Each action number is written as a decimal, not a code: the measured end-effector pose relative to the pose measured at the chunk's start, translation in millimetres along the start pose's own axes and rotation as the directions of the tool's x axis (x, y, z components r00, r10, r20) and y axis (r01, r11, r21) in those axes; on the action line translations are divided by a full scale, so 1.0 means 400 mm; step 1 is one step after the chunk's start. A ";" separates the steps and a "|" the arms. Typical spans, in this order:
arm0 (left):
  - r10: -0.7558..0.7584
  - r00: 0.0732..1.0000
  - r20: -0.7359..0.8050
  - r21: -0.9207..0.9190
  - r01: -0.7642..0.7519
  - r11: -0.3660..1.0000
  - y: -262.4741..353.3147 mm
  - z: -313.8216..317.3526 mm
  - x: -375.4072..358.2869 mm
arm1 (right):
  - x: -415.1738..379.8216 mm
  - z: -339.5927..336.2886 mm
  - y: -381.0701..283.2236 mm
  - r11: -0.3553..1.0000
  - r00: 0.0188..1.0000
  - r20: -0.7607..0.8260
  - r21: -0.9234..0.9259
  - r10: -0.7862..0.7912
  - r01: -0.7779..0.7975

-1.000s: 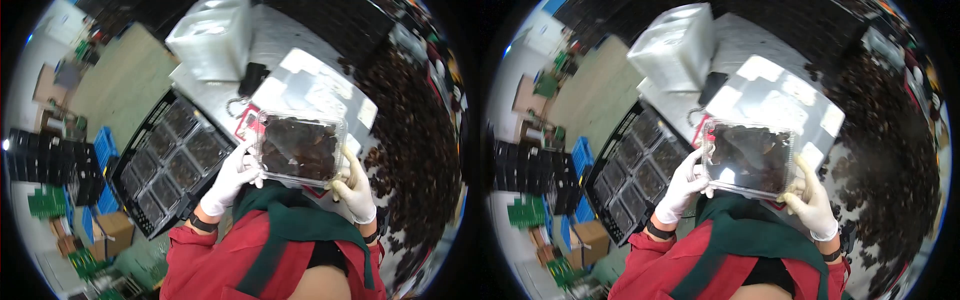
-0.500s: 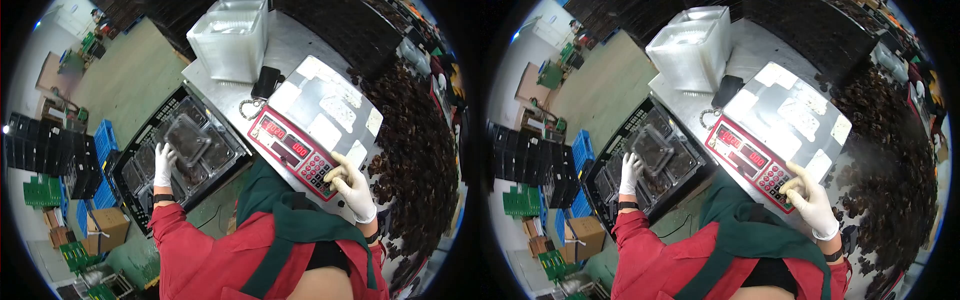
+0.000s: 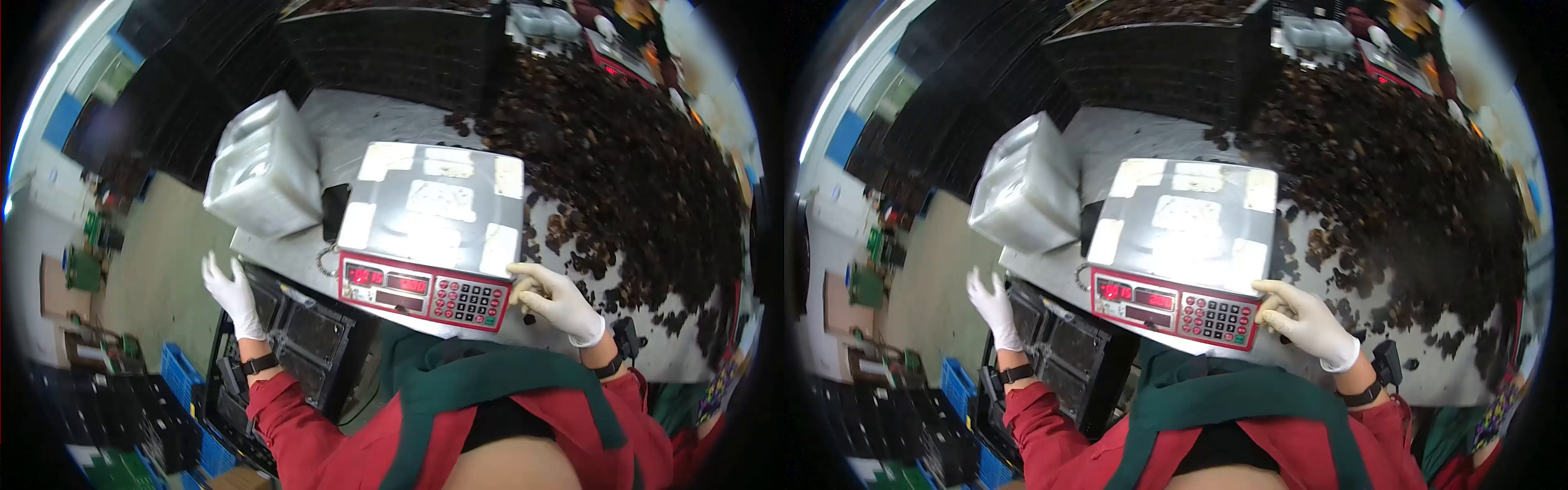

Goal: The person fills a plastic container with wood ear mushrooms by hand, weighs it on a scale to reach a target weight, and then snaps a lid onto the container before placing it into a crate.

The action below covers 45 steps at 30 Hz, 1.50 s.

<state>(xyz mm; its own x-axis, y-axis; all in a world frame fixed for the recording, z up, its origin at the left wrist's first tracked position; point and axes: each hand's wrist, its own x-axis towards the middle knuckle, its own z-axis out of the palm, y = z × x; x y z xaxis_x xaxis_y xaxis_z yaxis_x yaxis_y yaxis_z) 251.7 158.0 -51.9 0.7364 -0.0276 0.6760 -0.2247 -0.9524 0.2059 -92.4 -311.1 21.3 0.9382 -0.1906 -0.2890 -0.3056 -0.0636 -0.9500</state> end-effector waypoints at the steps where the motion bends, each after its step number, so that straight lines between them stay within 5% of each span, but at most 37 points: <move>1: 0.124 0.991 -0.048 -0.105 -0.128 0.986 0.119 -0.045 0.078 | 0.002 -0.002 0.010 0.999 0.999 0.028 -0.019 -0.038 0.039; 2: 0.235 0.966 -0.106 -0.209 -0.253 0.945 0.239 -0.092 0.138 | 0.002 -0.005 0.022 0.996 0.996 0.052 -0.041 -0.072 0.074; 4: 0.530 0.844 0.084 -0.002 -0.532 0.847 0.348 -0.107 0.228 | -0.007 -0.007 0.041 0.985 0.994 0.055 -0.137 -0.096 0.103; 5: 0.618 0.737 0.275 -0.051 -0.630 0.775 0.351 -0.099 0.271 | -0.013 -0.006 0.058 0.967 0.981 0.043 -0.164 -0.188 0.193; 7: 0.425 0.787 0.447 -0.379 -0.264 0.887 0.298 -0.024 0.336 | -0.044 -0.024 0.056 0.963 0.989 0.035 -0.225 -0.142 0.146; 8: 0.430 0.745 0.511 -0.423 -0.217 0.880 0.295 -0.010 0.380 | -0.061 -0.031 0.062 0.970 0.984 0.008 -0.165 -0.179 0.178; 9: 0.525 0.671 0.523 -0.369 -0.378 0.849 0.259 0.004 0.432 | -0.074 -0.038 0.084 0.971 0.981 -0.042 -0.157 -0.191 0.182; 10: 0.488 0.651 0.581 -0.358 -0.335 0.872 0.286 -0.016 0.459 | -0.086 -0.044 0.107 0.971 0.976 -0.082 -0.149 -0.202 0.188; 12: 0.511 0.728 0.457 -0.444 -0.311 0.840 0.304 -0.021 0.479 | -0.108 -0.069 0.130 0.972 0.976 -0.128 -0.180 -0.177 0.153; 14: 0.515 0.548 0.659 -0.292 -0.444 0.847 0.310 -0.048 0.535 | -0.123 -0.087 0.141 0.999 0.988 -0.153 0.025 -0.033 0.037; 16: 0.458 0.574 0.679 -0.299 -0.354 0.886 0.463 -0.192 0.478 | -0.125 -0.112 0.182 0.994 0.976 -0.198 -0.082 -0.089 0.074; 17: 0.489 0.589 0.643 -0.526 -0.125 0.842 0.440 -0.198 0.489 | -0.127 -0.128 0.196 0.991 0.972 -0.217 -0.112 -0.092 0.069; 18: 0.418 0.657 0.627 -0.397 -0.192 0.897 0.486 -0.235 0.493 | -0.129 -0.150 0.203 0.989 0.966 -0.242 -0.138 -0.092 0.059; 20: 0.314 0.868 0.384 -0.588 -0.032 0.808 0.532 -0.262 0.451 | -0.116 -0.204 0.234 0.994 0.924 -0.378 -0.110 -0.063 0.023; 22: 0.311 0.905 0.291 -0.596 -0.083 0.799 0.590 -0.287 0.369 | -0.073 -0.294 0.272 0.898 0.812 -0.521 -0.439 -0.262 0.008; 24: 0.579 0.792 0.191 -0.772 -0.243 0.587 0.643 -0.264 0.253 | -0.044 -0.369 0.263 0.654 0.651 -0.639 -0.703 -0.409 -0.279; 26: 0.696 0.647 0.312 -0.595 -0.438 0.674 0.669 -0.194 0.117 | 0.013 -0.444 0.258 0.580 0.631 -0.633 -0.743 -0.447 -0.335; 28: 0.784 0.570 0.246 -0.702 -0.452 0.549 0.694 -0.131 -0.018 | 0.087 -0.503 0.264 0.463 0.664 -0.599 -0.791 -0.448 -0.400; 30: 0.768 0.414 0.489 -0.644 -0.422 0.637 0.772 -0.186 -0.091 | 0.148 -0.550 0.249 0.460 0.690 -0.598 -0.788 -0.408 -0.410; 36: 0.786 0.437 0.438 -0.722 -0.349 0.597 0.856 -0.210 -0.160 | 0.275 -0.640 0.188 0.517 0.712 -0.609 -0.759 -0.349 -0.396; 41: 0.799 0.372 0.473 -0.732 -0.339 0.591 0.891 -0.214 -0.172 | 0.267 -0.609 0.216 0.189 0.839 -0.374 -0.927 -0.395 -0.324; 45: 0.829 0.368 0.420 -0.747 -0.378 0.547 0.893 -0.203 -0.174 | 0.248 -0.597 0.214 0.307 0.810 -0.377 -0.916 -0.449 -0.257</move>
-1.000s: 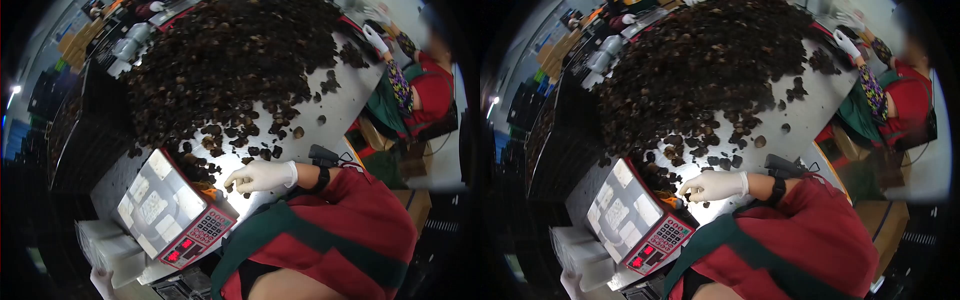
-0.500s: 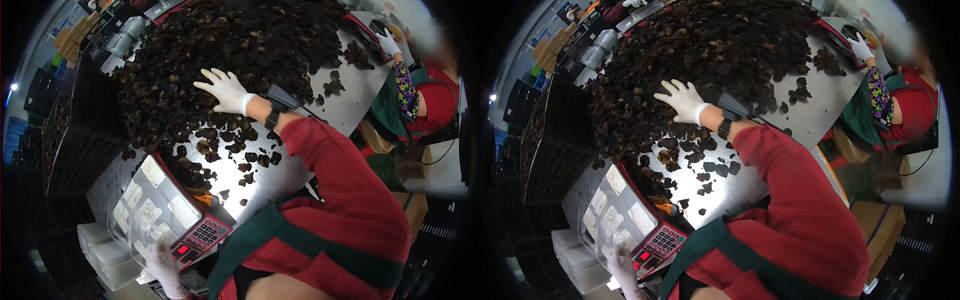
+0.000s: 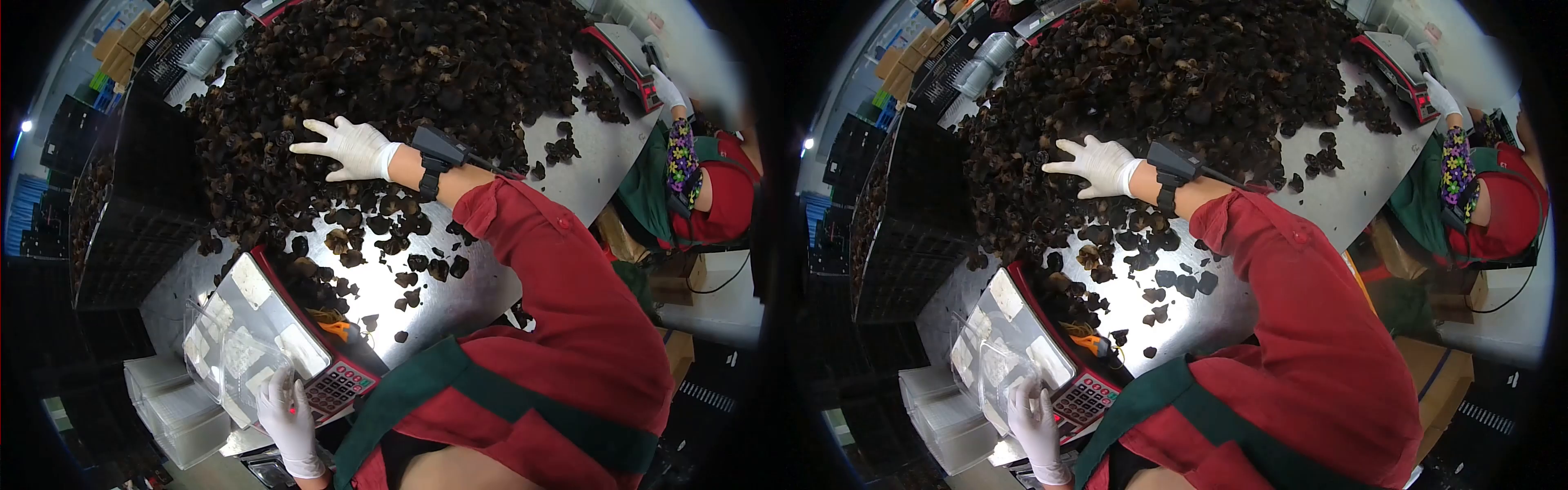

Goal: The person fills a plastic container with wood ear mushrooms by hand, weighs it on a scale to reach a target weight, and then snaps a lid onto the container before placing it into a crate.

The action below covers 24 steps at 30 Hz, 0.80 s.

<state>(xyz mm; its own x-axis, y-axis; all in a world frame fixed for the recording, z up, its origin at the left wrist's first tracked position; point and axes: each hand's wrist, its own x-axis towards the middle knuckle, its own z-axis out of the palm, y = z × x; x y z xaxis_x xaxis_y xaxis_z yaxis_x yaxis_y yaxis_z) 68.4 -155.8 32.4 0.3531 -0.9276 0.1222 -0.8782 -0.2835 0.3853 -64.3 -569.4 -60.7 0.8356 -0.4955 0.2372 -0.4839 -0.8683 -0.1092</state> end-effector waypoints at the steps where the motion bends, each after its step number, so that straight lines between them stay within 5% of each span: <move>1: -0.016 1.000 0.007 -0.007 0.016 1.000 -0.003 0.002 -0.002 | 0.003 -0.009 -0.013 1.000 1.000 0.001 0.000 -0.001 0.001; 3: -0.028 0.999 0.015 0.015 0.028 0.999 0.005 0.000 -0.003 | 0.021 -0.029 -0.044 0.998 0.995 0.091 0.055 0.028 -0.033; 7: -0.038 0.998 0.051 0.000 0.038 0.999 0.019 -0.008 -0.002 | 0.062 0.049 -0.058 1.000 1.000 0.010 -0.008 0.020 -0.020; 13: -0.101 0.991 -0.087 -0.014 0.100 0.995 -0.004 -0.047 -0.064 | 0.071 0.071 0.038 0.852 0.943 -0.216 0.511 0.253 -0.112; 15: -0.241 0.953 -0.186 -0.117 0.222 0.968 -0.064 -0.049 -0.116 | 0.075 0.040 0.062 0.609 0.927 -0.101 0.778 0.360 -0.152; 17: -0.194 0.935 -0.297 0.040 0.216 0.976 -0.090 -0.074 -0.133 | 0.065 0.000 0.072 0.368 0.931 0.021 0.915 0.364 -0.164; 18: -0.186 0.924 -0.334 0.026 0.206 0.978 -0.120 -0.074 -0.144 | 0.060 -0.006 0.068 0.080 0.928 0.139 0.981 0.346 -0.177; 19: -0.190 0.922 -0.338 0.019 0.209 0.978 -0.131 -0.072 -0.148 | 0.053 -0.012 0.062 -0.214 0.923 0.248 0.958 0.295 -0.189; 21: -0.200 0.896 -0.397 0.008 0.221 0.975 -0.146 -0.063 -0.154 | 0.025 -0.049 0.030 -0.533 0.938 0.328 0.816 0.110 -0.223; 24: -0.295 0.888 -0.353 -0.140 0.262 0.955 -0.141 -0.036 -0.152 | 0.006 -0.064 -0.032 -0.728 0.934 0.295 0.593 -0.201 -0.344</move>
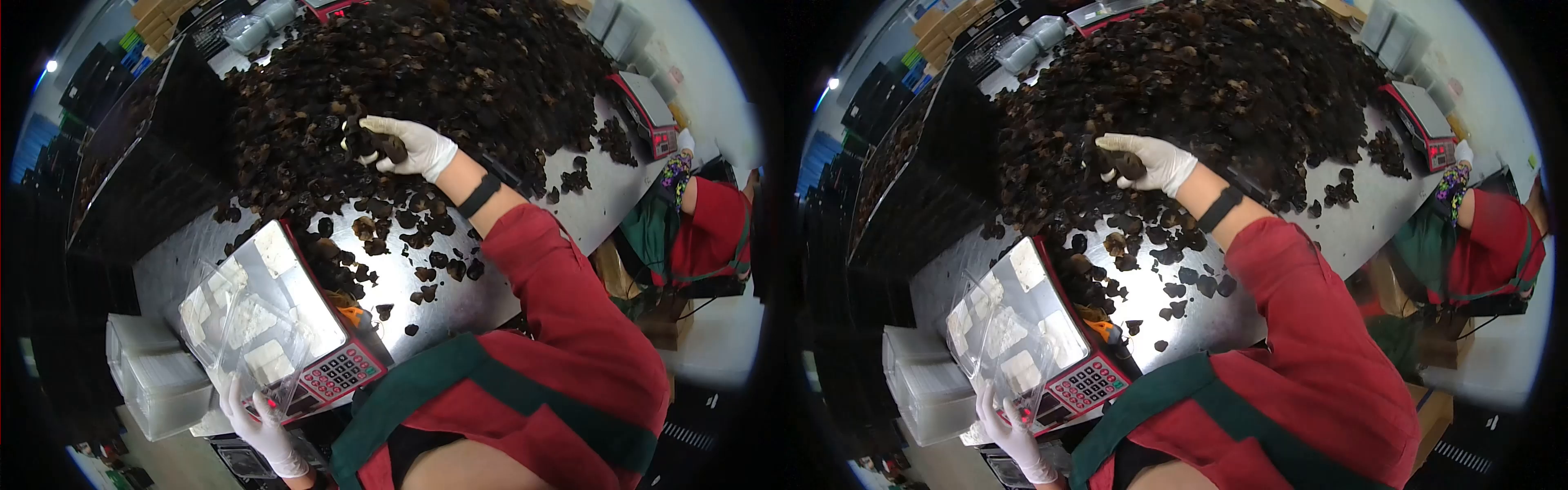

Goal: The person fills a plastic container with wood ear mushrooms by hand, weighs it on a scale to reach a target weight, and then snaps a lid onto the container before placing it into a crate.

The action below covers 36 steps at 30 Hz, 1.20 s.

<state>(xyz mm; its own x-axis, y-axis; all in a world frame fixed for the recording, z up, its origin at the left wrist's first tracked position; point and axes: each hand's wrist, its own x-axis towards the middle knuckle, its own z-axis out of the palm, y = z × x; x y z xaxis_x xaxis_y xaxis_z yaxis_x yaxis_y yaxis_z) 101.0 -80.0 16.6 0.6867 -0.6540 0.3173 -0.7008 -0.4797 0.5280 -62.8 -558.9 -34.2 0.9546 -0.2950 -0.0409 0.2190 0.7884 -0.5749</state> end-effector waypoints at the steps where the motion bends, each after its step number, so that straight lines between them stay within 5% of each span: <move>1: -0.072 0.996 0.051 -0.072 0.076 0.995 0.008 0.006 0.001 | 0.000 0.024 0.020 0.996 0.997 0.071 0.085 0.034 -0.040; 2: 0.057 0.998 0.027 -0.019 -0.057 0.998 0.005 0.016 0.007 | 0.006 0.036 0.045 0.997 0.995 0.095 0.068 0.034 -0.041; 6: 0.100 0.994 0.046 -0.012 -0.100 0.995 0.034 0.024 0.019 | 0.035 0.130 0.127 0.976 0.959 0.279 0.188 0.055 -0.111; 10: 0.096 0.995 0.042 -0.088 -0.092 0.992 0.049 0.033 0.027 | 0.054 0.307 0.192 0.967 0.961 0.272 -0.253 0.046 0.025; 13: 0.098 0.994 0.041 -0.064 -0.095 0.993 0.032 0.039 0.018 | 0.064 0.425 0.249 0.641 0.969 0.174 -0.767 0.175 0.022; 15: 0.060 0.998 0.012 -0.225 -0.056 0.973 0.024 0.051 0.013 | 0.061 0.475 0.304 0.545 0.924 0.295 -0.830 0.244 0.121; 17: 0.049 0.999 -0.007 -0.277 -0.049 0.960 0.019 0.064 0.012 | 0.071 0.482 0.384 0.095 0.874 0.465 -0.885 0.139 0.455; 21: 0.035 0.999 0.008 -0.311 -0.031 0.950 0.022 0.088 0.010 | 0.033 0.523 0.453 -0.361 0.799 0.601 -0.742 0.017 0.566; 23: 0.040 0.999 0.007 -0.201 -0.038 0.979 0.022 0.087 0.006 | 0.025 0.525 0.438 -0.403 0.795 0.607 -0.730 -0.010 0.552; 25: 0.033 0.999 0.020 -0.214 -0.028 0.976 0.029 0.087 0.011 | 0.025 0.506 0.395 -0.272 0.759 0.650 -0.738 -0.041 0.617; 26: 0.045 0.999 0.018 -0.216 -0.040 0.976 0.035 0.085 0.015 | 0.037 0.467 0.365 -0.314 0.686 0.699 -0.710 -0.205 0.630; 27: 0.054 0.998 0.014 -0.218 -0.050 0.975 0.038 0.086 0.017 | 0.038 0.453 0.283 -0.351 0.830 0.533 -0.818 -0.166 0.455; 28: 0.049 0.999 0.010 -0.228 -0.045 0.973 0.037 0.089 0.015 | 0.075 0.365 0.239 -0.430 0.767 0.567 -0.799 -0.301 0.421; 31: 0.041 0.999 0.023 -0.190 -0.036 0.981 0.038 0.089 0.014 | 0.063 0.159 0.077 -0.705 0.807 0.227 -0.645 -0.545 -0.295; 32: 0.041 0.999 0.025 -0.187 -0.036 0.982 0.039 0.089 0.013 | 0.060 0.063 0.046 -0.703 0.791 0.167 -0.588 -0.589 -0.399; 33: 0.037 0.999 0.029 -0.183 -0.031 0.983 0.040 0.090 0.015 | 0.058 -0.024 0.024 -0.692 0.766 0.110 -0.523 -0.634 -0.498; 36: 0.025 0.999 0.039 -0.165 -0.018 0.986 0.033 0.081 0.005 | 0.044 -0.101 0.012 -0.552 0.804 0.000 -0.727 -0.595 -0.408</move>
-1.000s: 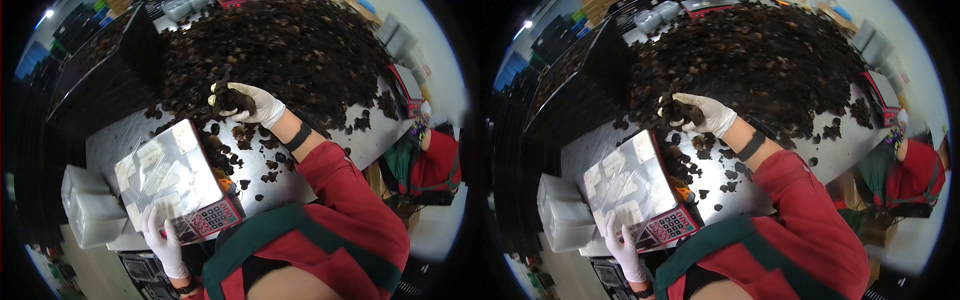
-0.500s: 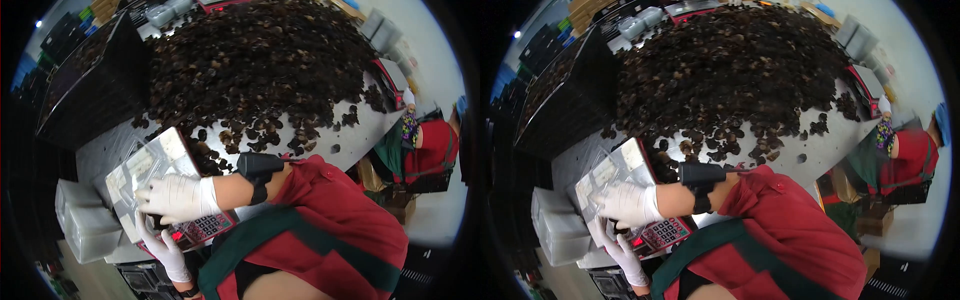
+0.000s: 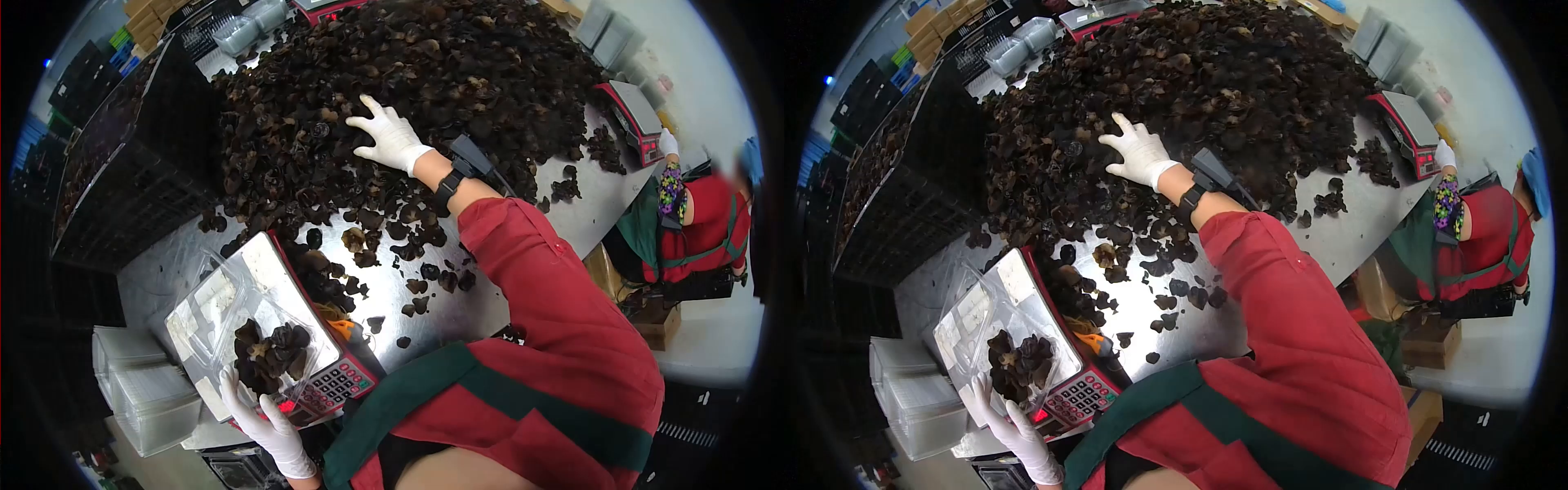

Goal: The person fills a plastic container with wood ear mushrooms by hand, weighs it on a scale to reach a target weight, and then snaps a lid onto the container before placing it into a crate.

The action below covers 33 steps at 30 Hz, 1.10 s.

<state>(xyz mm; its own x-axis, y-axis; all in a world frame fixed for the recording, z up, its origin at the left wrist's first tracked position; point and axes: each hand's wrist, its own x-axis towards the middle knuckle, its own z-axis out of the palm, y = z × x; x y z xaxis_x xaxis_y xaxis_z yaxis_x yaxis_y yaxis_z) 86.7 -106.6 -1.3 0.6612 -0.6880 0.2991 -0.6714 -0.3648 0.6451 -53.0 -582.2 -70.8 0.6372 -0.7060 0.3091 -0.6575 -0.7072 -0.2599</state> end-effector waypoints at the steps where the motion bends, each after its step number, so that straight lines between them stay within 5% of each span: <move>1: -0.006 1.000 0.001 0.004 0.006 1.000 0.000 0.000 0.001 | -0.001 0.002 -0.002 1.000 1.000 0.005 0.007 0.000 0.000; 3: -0.011 1.000 0.002 0.021 0.011 1.000 0.003 -0.001 0.003 | -0.006 0.006 -0.007 0.987 0.991 0.052 -0.090 -0.125 0.130; 8: -0.002 1.000 0.001 0.059 0.002 0.998 0.005 0.008 0.015 | -0.012 -0.020 -0.036 0.960 0.950 -0.248 0.152 -0.192 0.234; 9: -0.002 1.000 0.013 0.071 0.001 0.997 0.009 0.005 0.018 | -0.017 -0.029 -0.058 0.971 0.978 -0.102 0.134 -0.183 0.196; 16: 0.012 1.000 0.013 0.101 -0.013 0.995 0.017 0.009 0.024 | -0.023 0.042 -0.158 0.964 0.959 0.202 -0.138 -0.199 0.229; 21: 0.011 1.000 0.007 0.091 -0.012 0.996 0.016 0.013 0.021 | -0.046 0.105 -0.142 0.958 0.959 0.001 -0.043 -0.284 0.284; 25: 0.023 0.999 0.024 0.108 -0.025 0.994 0.018 0.011 0.020 | -0.017 0.059 -0.068 0.963 0.996 -0.064 0.258 -0.067 0.081; 27: 0.043 0.998 0.039 0.126 -0.047 0.991 0.021 0.005 0.025 | 0.019 0.066 -0.015 0.696 0.967 0.111 0.675 0.231 -0.244; 29: 0.053 0.997 0.056 0.135 -0.061 0.989 0.018 0.005 0.028 | 0.031 -0.009 -0.014 0.206 0.930 0.288 0.919 0.228 -0.335; 30: 0.051 0.997 0.053 0.129 -0.057 0.990 0.016 0.004 0.030 | 0.027 -0.063 -0.024 0.120 0.835 0.483 0.843 0.264 -0.525; 31: 0.058 0.996 0.065 0.117 -0.065 0.991 0.013 0.003 0.032 | 0.024 -0.062 -0.015 0.127 0.836 0.481 0.842 0.264 -0.525; 33: 0.062 0.996 0.069 0.101 -0.068 0.993 0.010 0.002 0.034 | 0.023 -0.049 -0.004 -0.423 0.803 0.586 0.705 -0.105 -0.570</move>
<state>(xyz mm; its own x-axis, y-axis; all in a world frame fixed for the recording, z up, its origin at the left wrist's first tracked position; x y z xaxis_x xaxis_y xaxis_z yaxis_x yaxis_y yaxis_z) 92.9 -117.9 4.9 0.5938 -0.7510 0.2888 -0.7454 -0.3784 0.5488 -54.1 -586.9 -49.5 0.8165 -0.5151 -0.2610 0.1987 0.6750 -0.7105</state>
